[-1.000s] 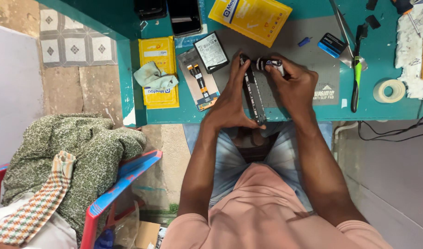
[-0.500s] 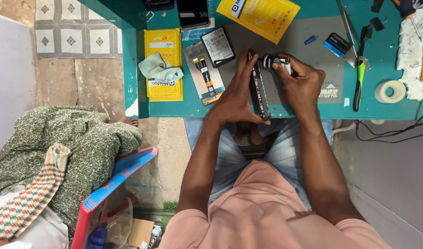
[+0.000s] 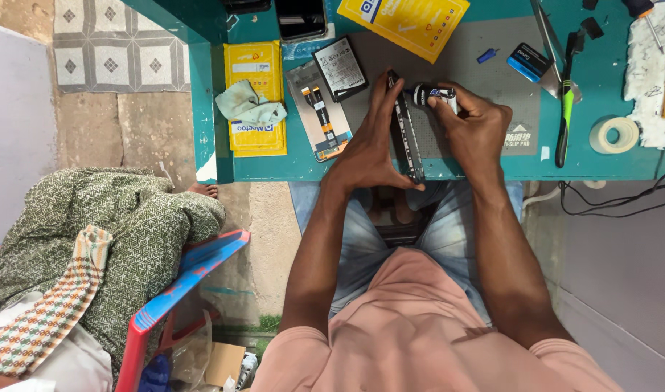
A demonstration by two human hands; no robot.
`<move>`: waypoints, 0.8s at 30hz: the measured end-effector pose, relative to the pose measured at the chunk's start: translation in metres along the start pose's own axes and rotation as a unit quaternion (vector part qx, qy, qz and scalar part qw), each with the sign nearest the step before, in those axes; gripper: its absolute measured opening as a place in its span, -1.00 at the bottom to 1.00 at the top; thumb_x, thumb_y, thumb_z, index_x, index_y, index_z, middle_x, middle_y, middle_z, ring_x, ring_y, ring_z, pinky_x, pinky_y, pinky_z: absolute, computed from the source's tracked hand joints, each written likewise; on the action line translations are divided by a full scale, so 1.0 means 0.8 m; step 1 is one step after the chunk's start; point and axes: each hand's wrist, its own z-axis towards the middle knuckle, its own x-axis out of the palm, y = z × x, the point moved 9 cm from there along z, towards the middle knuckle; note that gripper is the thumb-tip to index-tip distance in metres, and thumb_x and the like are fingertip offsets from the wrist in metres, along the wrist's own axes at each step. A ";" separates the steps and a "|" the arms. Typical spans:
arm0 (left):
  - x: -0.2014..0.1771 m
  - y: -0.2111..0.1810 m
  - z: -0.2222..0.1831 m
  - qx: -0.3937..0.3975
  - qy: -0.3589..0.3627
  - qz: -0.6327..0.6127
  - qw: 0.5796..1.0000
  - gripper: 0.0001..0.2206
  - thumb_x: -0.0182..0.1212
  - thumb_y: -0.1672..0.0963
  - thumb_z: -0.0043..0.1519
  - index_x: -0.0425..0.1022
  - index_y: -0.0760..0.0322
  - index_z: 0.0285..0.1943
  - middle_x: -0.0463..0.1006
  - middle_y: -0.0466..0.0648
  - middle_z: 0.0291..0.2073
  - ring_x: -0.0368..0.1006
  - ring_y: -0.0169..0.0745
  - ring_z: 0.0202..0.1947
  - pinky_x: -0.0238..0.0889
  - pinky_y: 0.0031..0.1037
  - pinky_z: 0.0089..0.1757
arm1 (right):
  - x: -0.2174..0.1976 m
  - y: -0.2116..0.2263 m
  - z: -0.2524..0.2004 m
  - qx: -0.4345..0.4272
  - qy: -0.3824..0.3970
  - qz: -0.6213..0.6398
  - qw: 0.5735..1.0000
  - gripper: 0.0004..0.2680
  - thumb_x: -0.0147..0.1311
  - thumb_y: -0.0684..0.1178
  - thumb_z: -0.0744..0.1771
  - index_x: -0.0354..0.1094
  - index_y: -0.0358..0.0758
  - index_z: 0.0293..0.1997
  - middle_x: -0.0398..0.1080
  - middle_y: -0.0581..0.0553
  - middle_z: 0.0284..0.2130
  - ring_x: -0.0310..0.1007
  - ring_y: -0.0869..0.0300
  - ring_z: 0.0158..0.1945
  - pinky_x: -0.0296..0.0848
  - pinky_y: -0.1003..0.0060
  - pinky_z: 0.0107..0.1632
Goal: The person applies adhesive from a tube to the frame of a mobile phone and then presses a replacement screen assembly into the frame by hand.
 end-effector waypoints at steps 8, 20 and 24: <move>0.002 0.002 -0.001 -0.005 0.001 -0.003 1.000 0.52 0.79 -0.16 -0.43 -0.40 0.09 0.64 -0.41 0.25 0.60 -0.42 0.37 0.61 -0.18 0.06 0.48 | -0.004 0.008 -0.004 -0.012 -0.007 -0.003 1.000 -0.82 0.36 -0.22 0.34 0.58 -0.33 0.04 0.53 -0.08 -0.51 0.36 0.39 -0.56 0.24 0.44 -0.50; 0.003 0.004 -0.001 0.002 -0.001 -0.001 1.000 0.52 0.80 -0.16 -0.42 -0.41 0.09 0.64 -0.41 0.26 0.60 -0.44 0.38 0.62 -0.19 0.07 0.49 | -0.004 0.030 -0.001 -0.014 -0.005 0.006 1.000 -0.82 0.36 -0.22 0.35 0.58 -0.35 0.04 0.52 -0.08 -0.50 0.38 0.38 -0.55 0.25 0.46 -0.50; 0.002 0.003 -0.001 0.003 0.000 0.000 1.000 0.52 0.80 -0.16 -0.42 -0.41 0.10 0.64 -0.41 0.27 0.60 -0.44 0.39 0.61 -0.20 0.06 0.49 | -0.004 0.030 -0.001 -0.009 -0.004 0.008 1.000 -0.83 0.35 -0.22 0.35 0.58 -0.34 0.05 0.53 -0.08 -0.51 0.39 0.39 -0.55 0.24 0.47 -0.51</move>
